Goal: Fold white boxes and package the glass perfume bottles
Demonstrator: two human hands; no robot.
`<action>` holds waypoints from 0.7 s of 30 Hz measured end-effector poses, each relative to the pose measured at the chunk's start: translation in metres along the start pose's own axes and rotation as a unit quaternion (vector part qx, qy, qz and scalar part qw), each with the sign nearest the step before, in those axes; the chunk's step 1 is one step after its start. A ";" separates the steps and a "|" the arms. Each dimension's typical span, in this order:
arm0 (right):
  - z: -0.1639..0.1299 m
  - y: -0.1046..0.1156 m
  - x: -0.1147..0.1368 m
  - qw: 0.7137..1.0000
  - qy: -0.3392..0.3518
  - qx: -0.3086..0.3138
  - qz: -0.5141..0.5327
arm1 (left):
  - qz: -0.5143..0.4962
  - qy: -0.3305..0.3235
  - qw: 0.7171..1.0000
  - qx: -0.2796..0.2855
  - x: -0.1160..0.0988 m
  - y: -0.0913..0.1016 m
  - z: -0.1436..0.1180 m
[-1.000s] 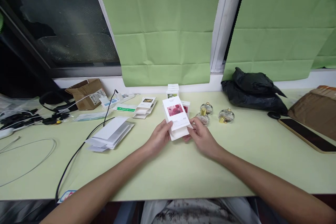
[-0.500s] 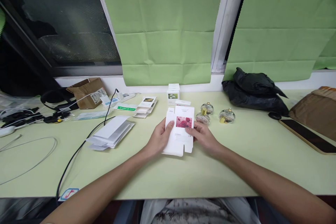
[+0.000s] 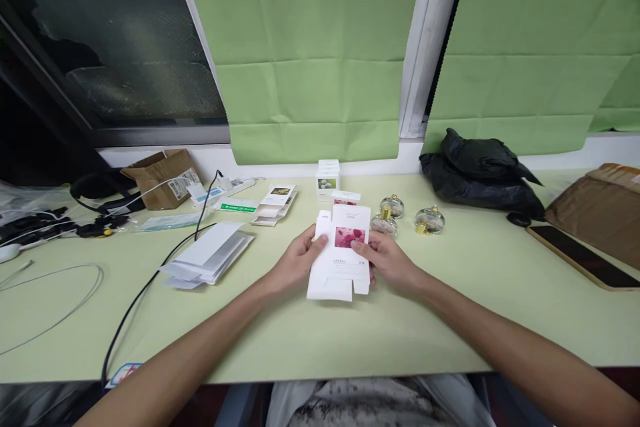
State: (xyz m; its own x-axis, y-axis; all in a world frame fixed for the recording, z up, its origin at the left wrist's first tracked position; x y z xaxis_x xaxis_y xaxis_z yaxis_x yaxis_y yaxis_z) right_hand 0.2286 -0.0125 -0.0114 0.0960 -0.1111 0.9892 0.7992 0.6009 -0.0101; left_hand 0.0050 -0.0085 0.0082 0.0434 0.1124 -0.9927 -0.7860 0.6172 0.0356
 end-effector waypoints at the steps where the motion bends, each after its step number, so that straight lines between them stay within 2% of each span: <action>1: 0.000 0.002 0.000 1.000 0.005 -0.012 -0.004 | -0.002 0.016 0.999 0.033 -0.001 0.001 -0.001; 3: 0.000 0.004 0.001 1.000 0.006 -0.009 0.001 | 0.006 0.046 0.997 0.063 -0.003 0.005 -0.002; 6: -0.001 0.006 0.003 0.999 -0.008 0.038 0.007 | 0.022 0.060 0.998 0.028 -0.004 0.014 -0.003; 8: -0.001 0.006 0.004 0.999 -0.018 0.050 -0.003 | 0.019 0.060 0.998 0.031 -0.005 0.019 -0.004; 12: 0.000 0.005 0.004 0.999 -0.021 0.043 -0.016 | 0.033 0.067 0.996 0.057 -0.007 0.027 -0.006; 15: 0.001 0.006 0.001 1.000 -0.016 0.004 -0.013 | 0.047 0.085 0.994 0.056 -0.005 0.027 -0.007; 21: 0.002 0.003 -0.008 0.999 -0.033 0.014 -0.008 | 0.007 0.021 0.999 -0.026 -0.002 0.021 -0.001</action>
State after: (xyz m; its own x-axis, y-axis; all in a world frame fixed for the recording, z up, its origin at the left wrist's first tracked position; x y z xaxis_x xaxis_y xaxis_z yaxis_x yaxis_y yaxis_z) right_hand 0.2291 -0.0084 -0.0187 0.0430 -0.0680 0.9968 0.7837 0.6211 0.0086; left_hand -0.0121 0.0035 0.0111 0.0077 0.0869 -0.9962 -0.8172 0.5747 0.0438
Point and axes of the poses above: each hand's wrist, its own z-axis towards the middle knuckle, its own y-axis out of the back of the hand, x = y × z, the point moved 1 cm from there along z, towards the middle knuckle, and after that the axes turned 12 degrees about x, right-handed, at the moved point
